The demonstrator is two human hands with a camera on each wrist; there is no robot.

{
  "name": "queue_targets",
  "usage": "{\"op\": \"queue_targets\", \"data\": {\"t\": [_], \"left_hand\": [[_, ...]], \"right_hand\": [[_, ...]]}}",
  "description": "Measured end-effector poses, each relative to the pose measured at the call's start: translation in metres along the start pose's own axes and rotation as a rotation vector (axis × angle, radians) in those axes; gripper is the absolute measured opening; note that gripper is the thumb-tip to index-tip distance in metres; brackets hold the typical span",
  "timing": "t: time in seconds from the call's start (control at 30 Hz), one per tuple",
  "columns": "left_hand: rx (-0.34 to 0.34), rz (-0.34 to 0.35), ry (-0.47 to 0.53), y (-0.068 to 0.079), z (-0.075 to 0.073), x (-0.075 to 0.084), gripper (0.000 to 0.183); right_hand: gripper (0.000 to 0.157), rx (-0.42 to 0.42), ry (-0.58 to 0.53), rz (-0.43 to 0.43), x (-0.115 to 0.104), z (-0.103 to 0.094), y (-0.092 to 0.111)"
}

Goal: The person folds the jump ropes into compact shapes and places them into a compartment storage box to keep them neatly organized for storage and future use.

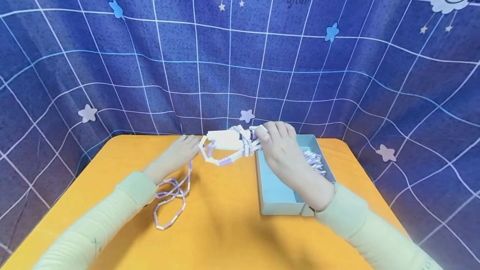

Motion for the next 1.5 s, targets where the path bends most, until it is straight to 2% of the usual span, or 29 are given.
{"op": "queue_targets", "data": {"t": [0.1,0.23,0.33,0.53,0.73,0.87,0.97,1.23,1.5], "left_hand": [[-0.058,-0.033,0.04,-0.005,0.002,0.007,0.025],[-0.128,-0.046,0.062,-0.012,0.009,0.022,0.036],[-0.134,-0.025,0.048,-0.018,0.009,0.039,0.032],[-0.124,0.044,-0.052,-0.024,0.001,0.073,0.02],[-0.074,0.106,-0.101,-0.025,-0.022,0.101,0.016],[-0.063,0.109,-0.081,-0.023,-0.038,0.115,0.018],[-0.081,0.1,-0.061,-0.019,-0.05,0.123,0.02],[-0.075,0.083,-0.036,-0.017,-0.086,0.132,0.021],[-0.053,0.098,-0.069,-0.021,-0.124,0.137,0.023]], "right_hand": [[0.035,0.015,-0.025,0.024,-0.001,0.0,-0.004],[0.028,0.016,-0.011,0.046,-0.002,0.001,-0.011],[0.02,0.03,0.027,0.076,0.0,0.001,-0.016],[0.014,0.032,0.083,0.178,0.012,0.004,-0.02],[0.016,0.027,0.168,0.235,0.026,0.008,-0.019],[0.015,0.043,0.208,0.246,0.032,0.014,-0.015],[0.014,0.043,0.224,0.255,0.036,0.022,-0.012],[0.01,0.06,0.287,0.277,0.044,0.037,-0.002],[0.015,0.05,0.352,0.26,0.042,0.049,0.007]]}}
Point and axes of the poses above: each hand's wrist, its own y-axis away from the middle knuckle, its own z-axis out of the palm, x = y × z, the point moved 10 cm from there along -y, towards the middle knuckle, and after that the axes turned 6 degrees about y, right-handed, at the moved point
